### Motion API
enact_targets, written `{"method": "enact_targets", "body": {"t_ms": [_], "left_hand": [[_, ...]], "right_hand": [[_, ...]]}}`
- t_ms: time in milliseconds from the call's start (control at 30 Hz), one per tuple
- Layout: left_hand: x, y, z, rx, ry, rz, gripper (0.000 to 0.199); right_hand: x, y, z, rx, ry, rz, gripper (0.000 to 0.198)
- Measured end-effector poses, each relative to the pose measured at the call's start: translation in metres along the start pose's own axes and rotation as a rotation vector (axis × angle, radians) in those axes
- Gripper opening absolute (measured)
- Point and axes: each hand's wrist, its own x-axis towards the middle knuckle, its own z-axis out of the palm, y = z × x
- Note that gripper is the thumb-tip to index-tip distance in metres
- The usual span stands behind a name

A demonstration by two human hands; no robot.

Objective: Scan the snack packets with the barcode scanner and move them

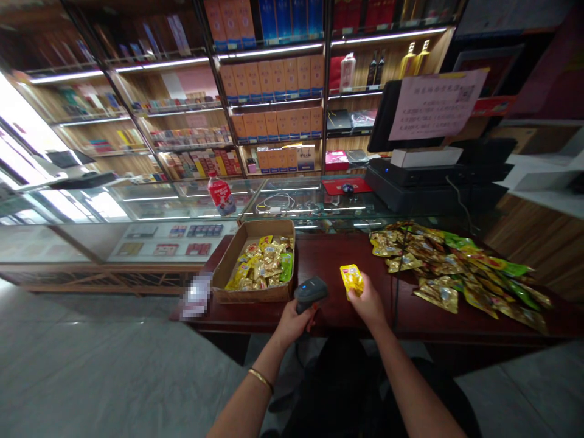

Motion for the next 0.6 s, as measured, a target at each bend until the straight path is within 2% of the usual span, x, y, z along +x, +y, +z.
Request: {"method": "enact_targets", "body": {"t_ms": [300, 600], "left_hand": [[-0.0005, 0.0008, 0.001, 0.003, 0.011, -0.006, 0.048], [-0.0016, 0.0079, 0.0054, 0.032, 0.016, -0.026, 0.041]], "right_hand": [[-0.0006, 0.0001, -0.0008, -0.036, -0.004, 0.017, 0.061], [-0.0021, -0.0057, -0.0046, -0.006, 0.005, -0.018, 0.059]]}}
